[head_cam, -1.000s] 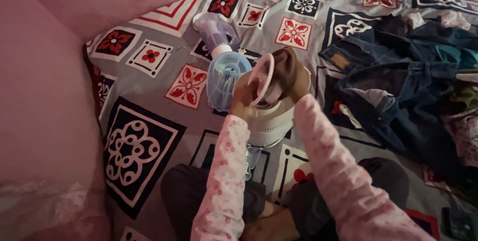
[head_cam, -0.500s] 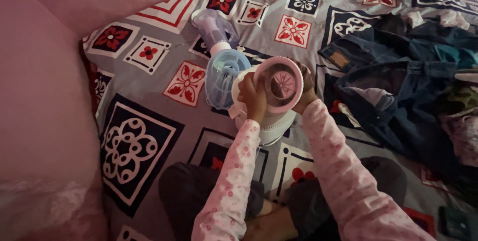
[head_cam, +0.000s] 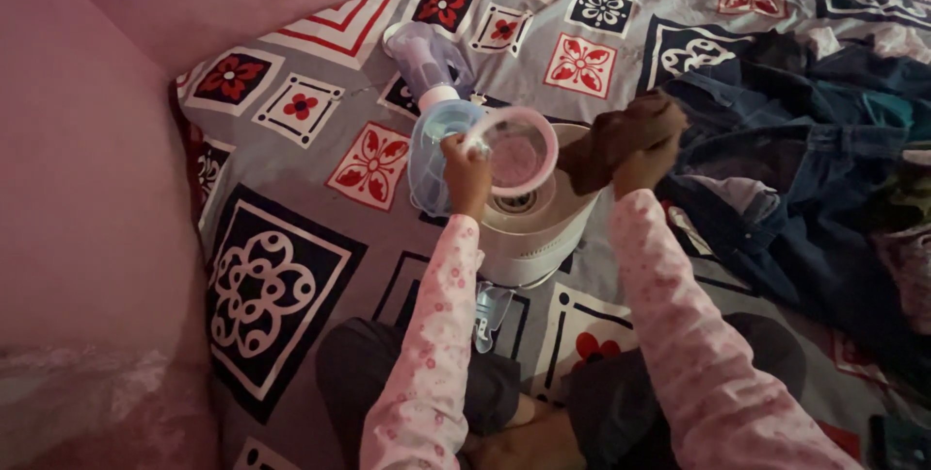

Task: The person washes a dark-colored cloth by hand in a small portable washing machine placed on a bed. They repeatedly submerge, agitate, and wring the cloth, then place it into the machine's lid compartment.

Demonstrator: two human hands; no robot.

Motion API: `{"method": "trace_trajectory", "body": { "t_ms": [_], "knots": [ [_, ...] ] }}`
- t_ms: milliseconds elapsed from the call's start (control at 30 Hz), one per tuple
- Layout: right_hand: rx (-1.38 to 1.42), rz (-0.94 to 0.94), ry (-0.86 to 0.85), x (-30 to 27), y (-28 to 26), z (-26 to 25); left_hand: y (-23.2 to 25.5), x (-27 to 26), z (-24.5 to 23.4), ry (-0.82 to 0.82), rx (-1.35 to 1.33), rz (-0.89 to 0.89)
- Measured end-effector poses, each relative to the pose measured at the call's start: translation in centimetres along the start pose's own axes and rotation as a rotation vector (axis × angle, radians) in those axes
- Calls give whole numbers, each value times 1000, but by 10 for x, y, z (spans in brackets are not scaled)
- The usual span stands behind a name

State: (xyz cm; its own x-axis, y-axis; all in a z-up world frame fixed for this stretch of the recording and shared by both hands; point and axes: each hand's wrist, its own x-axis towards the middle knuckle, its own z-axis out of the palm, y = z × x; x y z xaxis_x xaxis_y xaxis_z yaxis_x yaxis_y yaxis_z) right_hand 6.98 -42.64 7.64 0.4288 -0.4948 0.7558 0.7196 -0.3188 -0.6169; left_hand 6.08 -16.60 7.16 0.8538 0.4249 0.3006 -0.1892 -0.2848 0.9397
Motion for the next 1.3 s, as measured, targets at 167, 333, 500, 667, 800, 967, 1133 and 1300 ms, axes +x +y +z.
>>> {"method": "trace_trajectory", "body": {
  "t_ms": [167,333,500,667,800,967,1133,1300],
  "knots": [
    [309,40,-209,7,0,1,30,-21,-2,-138,269,23],
    [285,293,-82,31,21,-22,40,-32,-10,-105,335,188],
    [284,400,-6,57,27,-30,32,-31,-13,-64,406,297],
    [58,447,-246,43,-1,14,38,-34,-13,-53,267,253],
    [720,234,-559,-7,-20,77,43,-40,-19,-36,245,251],
    [-185,279,-756,-28,-26,32,50,-49,-17,-33,349,276],
    [-448,36,-683,-22,-48,26,66,-58,-19,29,376,338],
    [-493,4,-611,-21,-55,26,68,-61,-21,-16,288,259]
  ]
}}
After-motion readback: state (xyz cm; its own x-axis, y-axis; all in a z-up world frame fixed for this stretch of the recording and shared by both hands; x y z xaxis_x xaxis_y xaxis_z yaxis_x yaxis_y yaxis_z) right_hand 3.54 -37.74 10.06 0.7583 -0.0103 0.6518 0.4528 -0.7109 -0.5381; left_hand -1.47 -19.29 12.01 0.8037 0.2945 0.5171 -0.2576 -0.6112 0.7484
